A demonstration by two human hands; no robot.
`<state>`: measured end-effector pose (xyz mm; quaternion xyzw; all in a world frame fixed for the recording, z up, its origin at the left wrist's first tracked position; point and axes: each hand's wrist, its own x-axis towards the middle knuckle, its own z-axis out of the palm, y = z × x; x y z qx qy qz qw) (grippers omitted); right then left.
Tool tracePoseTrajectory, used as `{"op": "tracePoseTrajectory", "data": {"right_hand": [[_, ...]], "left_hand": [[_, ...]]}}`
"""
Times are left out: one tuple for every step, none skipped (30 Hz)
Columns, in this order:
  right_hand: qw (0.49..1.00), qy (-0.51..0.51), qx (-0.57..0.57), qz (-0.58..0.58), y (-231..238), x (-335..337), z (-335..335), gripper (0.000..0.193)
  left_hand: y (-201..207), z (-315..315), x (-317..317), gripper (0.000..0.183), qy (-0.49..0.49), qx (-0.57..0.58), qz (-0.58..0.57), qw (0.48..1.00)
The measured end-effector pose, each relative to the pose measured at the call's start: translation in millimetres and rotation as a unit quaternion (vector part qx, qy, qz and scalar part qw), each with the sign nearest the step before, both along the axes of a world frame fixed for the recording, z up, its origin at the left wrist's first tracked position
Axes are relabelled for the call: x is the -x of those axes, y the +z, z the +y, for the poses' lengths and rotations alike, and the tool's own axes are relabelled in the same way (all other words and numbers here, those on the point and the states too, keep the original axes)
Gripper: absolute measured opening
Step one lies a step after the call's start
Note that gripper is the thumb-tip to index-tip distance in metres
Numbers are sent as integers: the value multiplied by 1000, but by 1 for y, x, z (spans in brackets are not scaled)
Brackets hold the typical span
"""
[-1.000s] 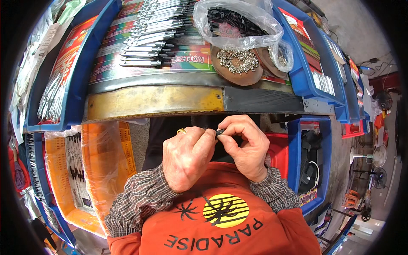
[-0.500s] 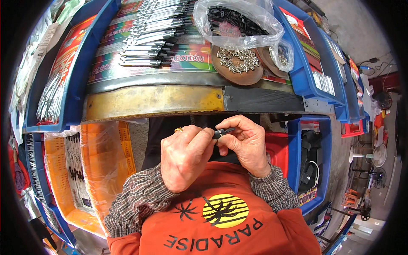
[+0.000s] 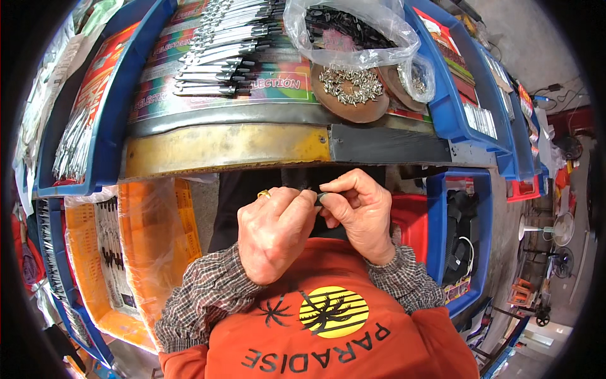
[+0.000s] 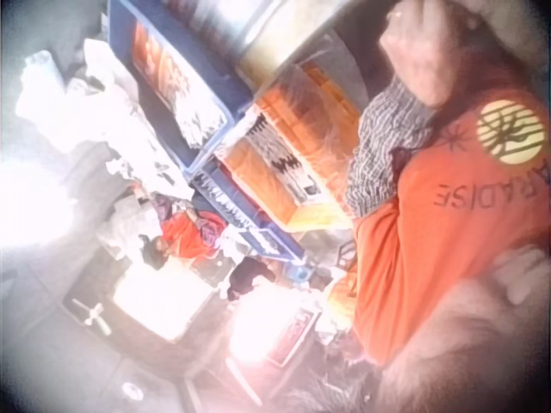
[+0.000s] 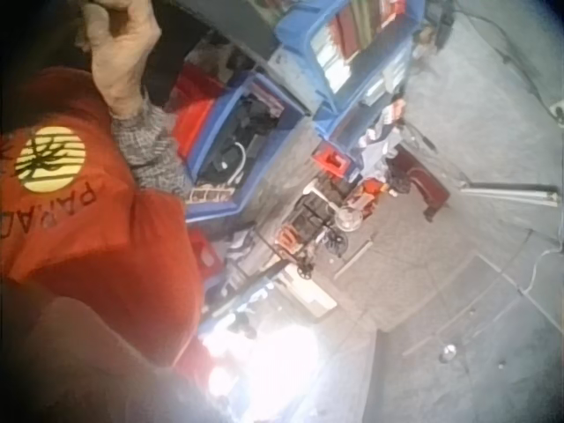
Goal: The person assembles components by fitting small plastic caps onto metal strips by hand and arranges the assembled pieces into rows on the table.
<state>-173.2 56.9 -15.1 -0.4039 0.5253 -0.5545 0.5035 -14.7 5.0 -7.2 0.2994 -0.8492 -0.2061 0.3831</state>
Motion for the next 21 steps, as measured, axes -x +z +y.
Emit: {"op": "tracePoseTrajectory", "data": {"right_hand": [[999,-17,49,13,-6,-2,1,14],[994,-34,97,26,-11,-3,2,15],[992,-42,114,30,-13,-4,1,17],[992,-43,114,30,-15,-3,1,17],[994,-34,108,9,-16,-2,0,17],[995,-25,101,-13,-18,0,0,18],[995,-25,100,-14,-19,2,-1,18],[993,-1,100,-58,-21,5,-3,18],[990,22,99,-102,-23,6,-3,19],[990,21,99,-102,-25,8,-4,19],[989,29,95,-108,-27,9,-4,19],[989,37,91,-114,-28,9,-4,19],[989,37,91,-115,-28,9,-5,19],[988,33,91,-117,-26,7,-6,20],[988,28,91,-118,-26,6,-6,21],[988,28,91,-119,-26,6,-6,21],[990,29,86,-112,-26,6,-6,21],[991,29,82,-105,-26,7,-6,23],[991,29,81,-105,-24,6,-5,23],[995,29,50,-75,-20,6,-4,17],[998,29,19,-46,-16,5,-4,12]], "left_hand": [[0,0,1,26,2,1,12,1000],[0,-1,1,26,3,3,14,1000],[0,-2,1,25,1,-7,17,1000],[-1,-2,1,24,-2,-19,19,1000],[-2,-3,0,24,-2,-19,19,1000],[-2,-4,0,24,-11,-31,21,999],[-1,-5,-1,23,-19,-43,24,999],[0,-7,-3,23,-19,-44,22,999],[1,-9,-4,22,-36,-44,17,998],[1,-11,-5,20,-53,-42,12,998],[0,-11,-4,20,-53,-43,12,998],[-1,-11,-4,20,-52,-33,11,998],[-2,-11,-4,20,-50,-24,9,998],[-2,-11,-4,20,-50,-25,9,998],[-3,-10,-4,21,-43,-14,7,999],[-3,-10,-3,22,-35,-4,5,999],[-4,-9,-3,22,-35,-4,5,999],[-6,-8,-3,22,-30,7,1,1000],[-7,-8,-3,23,-25,16,-3,1000],[-8,-7,-2,23,-25,16,-3,1000],[-9,-7,-2,24,-22,21,-11,999]]}}
